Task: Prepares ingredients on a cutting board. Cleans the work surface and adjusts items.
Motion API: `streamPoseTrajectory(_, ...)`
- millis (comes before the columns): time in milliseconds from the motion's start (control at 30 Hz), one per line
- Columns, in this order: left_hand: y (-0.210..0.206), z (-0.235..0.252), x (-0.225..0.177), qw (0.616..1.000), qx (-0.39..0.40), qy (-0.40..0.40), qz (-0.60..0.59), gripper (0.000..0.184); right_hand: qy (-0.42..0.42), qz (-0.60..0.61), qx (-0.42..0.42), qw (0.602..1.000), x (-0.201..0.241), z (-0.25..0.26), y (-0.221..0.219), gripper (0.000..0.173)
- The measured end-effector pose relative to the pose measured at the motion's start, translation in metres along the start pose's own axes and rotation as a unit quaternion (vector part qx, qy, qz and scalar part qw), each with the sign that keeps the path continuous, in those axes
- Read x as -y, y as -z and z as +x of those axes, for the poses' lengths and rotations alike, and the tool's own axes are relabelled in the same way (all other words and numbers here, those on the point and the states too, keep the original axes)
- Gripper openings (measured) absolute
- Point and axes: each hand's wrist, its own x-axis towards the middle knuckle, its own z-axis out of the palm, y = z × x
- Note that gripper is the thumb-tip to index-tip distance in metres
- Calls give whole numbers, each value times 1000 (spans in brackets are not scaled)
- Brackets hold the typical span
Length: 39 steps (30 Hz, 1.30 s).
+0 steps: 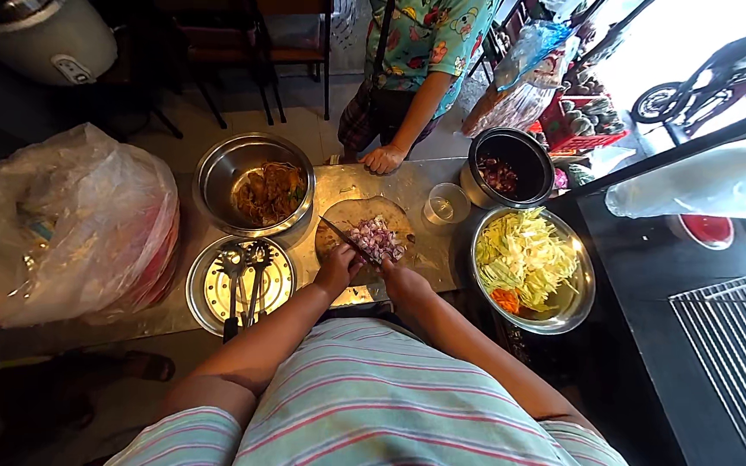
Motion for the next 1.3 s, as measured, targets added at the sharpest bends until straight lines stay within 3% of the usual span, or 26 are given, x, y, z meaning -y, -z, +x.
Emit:
streamPoseTrajectory(433,-4,1,2,1000,-8,14,-15,19,2,67,-19,998,-1,36,-37,40)
streamPoseTrajectory(633,-3,2,-2,1000,19,-1,9,19,54,105,45,992,-18,52,-15,46)
streamPoseTrajectory(733,7,7,-1,999,25,24,22,25,64,85,4,994,-18,45,7,42)
streamPoseTrajectory(1033,6,28,-3,997,-67,23,-3,24,-48,79,-122,988,-47,17,33,37)
streamPoseTrajectory(1100,4,27,-3,996,-92,9,11,38,-68,81,-138,985,-58,23,27,39)
streamPoseTrajectory(1167,0,28,-3,996,-80,18,37,76,-88,78,-141,983,-65,29,18,41)
streamPoseTrajectory(1233,-11,31,-5,996,-28,46,73,113,-103,85,-133,982,-67,34,5,41)
streamPoseTrajectory(1300,-20,38,-8,992,35,48,113,124,-102,97,-122,983,-63,37,-7,45)
